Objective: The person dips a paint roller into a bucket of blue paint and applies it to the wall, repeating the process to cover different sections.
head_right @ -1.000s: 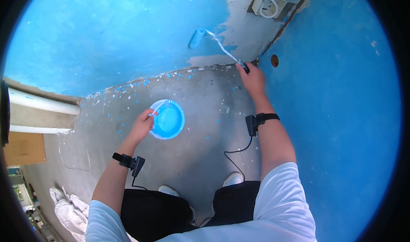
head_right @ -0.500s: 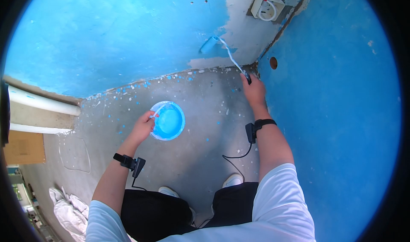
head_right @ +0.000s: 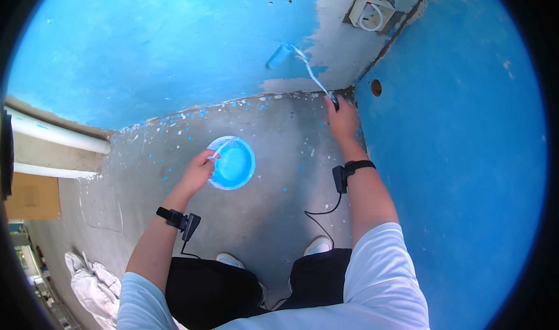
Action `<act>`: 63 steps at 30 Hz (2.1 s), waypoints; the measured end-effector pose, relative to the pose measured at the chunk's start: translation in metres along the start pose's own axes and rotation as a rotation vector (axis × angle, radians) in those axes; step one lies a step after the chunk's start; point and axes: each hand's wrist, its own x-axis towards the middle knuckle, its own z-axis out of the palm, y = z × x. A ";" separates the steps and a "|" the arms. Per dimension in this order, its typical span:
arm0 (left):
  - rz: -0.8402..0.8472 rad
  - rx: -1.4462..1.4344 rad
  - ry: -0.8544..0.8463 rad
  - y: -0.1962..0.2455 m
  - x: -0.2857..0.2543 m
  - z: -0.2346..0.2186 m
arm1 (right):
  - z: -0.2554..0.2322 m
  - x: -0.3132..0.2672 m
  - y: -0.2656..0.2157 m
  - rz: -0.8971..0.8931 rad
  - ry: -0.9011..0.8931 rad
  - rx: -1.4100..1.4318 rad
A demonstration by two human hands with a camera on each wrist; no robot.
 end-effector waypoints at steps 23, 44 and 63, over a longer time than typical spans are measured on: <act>0.002 -0.017 -0.010 -0.001 0.002 0.002 | 0.020 -0.011 0.032 0.108 0.089 0.141; 0.010 -0.028 -0.029 -0.003 0.002 0.001 | -0.010 -0.010 0.029 0.003 0.119 -0.220; 0.015 0.007 0.011 0.005 -0.002 0.005 | -0.001 -0.008 0.019 -0.094 0.088 -0.201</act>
